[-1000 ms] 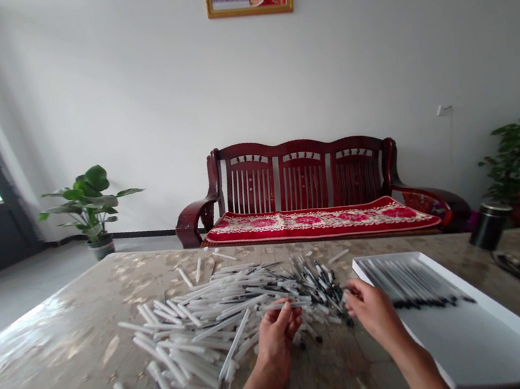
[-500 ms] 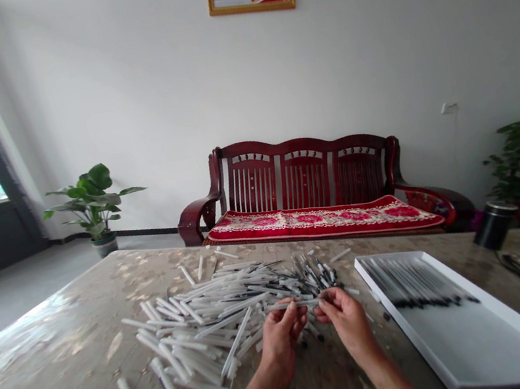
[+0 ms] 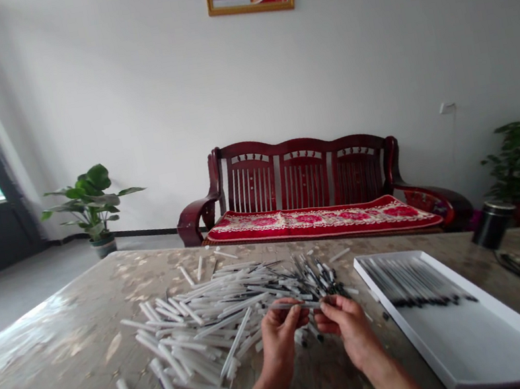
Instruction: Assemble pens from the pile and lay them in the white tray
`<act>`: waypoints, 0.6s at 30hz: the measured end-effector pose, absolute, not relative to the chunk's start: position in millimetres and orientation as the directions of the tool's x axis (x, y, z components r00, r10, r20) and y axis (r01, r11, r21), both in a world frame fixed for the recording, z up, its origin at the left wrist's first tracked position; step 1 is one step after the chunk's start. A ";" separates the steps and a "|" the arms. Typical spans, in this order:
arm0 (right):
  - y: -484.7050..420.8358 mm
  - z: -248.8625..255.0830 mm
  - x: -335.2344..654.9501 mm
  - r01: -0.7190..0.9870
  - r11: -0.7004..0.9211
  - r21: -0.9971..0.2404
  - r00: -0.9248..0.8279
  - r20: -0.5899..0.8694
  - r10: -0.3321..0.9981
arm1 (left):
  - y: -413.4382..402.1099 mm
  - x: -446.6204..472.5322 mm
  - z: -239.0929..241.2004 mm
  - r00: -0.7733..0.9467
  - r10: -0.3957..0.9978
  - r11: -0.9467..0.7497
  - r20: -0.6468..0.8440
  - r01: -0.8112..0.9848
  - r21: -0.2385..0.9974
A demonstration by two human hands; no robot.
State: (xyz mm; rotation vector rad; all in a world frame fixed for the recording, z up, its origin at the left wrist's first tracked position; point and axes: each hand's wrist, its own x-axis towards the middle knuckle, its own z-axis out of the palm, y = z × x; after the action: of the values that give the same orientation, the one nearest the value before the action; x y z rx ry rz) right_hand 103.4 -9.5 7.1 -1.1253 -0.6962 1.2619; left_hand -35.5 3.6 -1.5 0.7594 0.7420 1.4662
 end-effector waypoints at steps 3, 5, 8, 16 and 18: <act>-12.7 13.3 95.2 -0.505 -0.012 -0.863 0.194 -0.128 0.973 | 2.5 -33.7 -0.7 -0.029 0.999 -0.004 -0.019 -0.630 0.776; -14.8 14.5 87.5 -0.581 0.019 -0.814 0.158 -0.090 0.983 | 0.7 -32.6 -0.6 -0.029 0.999 -0.003 -0.022 -0.660 0.751; -16.1 12.9 81.3 -0.596 -0.006 -0.803 0.118 -0.095 0.988 | -3.0 -32.0 0.0 0.001 1.000 -0.008 0.011 -0.603 0.798; 4.1 42.2 140.4 -0.527 0.219 -0.821 0.388 -0.003 0.922 | -6.9 -30.7 -5.2 0.118 0.992 -0.006 0.051 -0.357 0.934; 13.5 51.0 165.6 -0.391 0.246 -0.887 0.497 0.022 0.868 | -7.6 -29.4 -10.8 0.179 0.983 0.008 0.043 -0.274 0.962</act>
State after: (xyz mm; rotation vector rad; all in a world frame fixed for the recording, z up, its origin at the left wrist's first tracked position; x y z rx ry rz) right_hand 165.6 13.5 51.0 -0.9734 -0.5877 0.9290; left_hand -29.4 -7.6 -10.8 1.0980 0.8647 1.2044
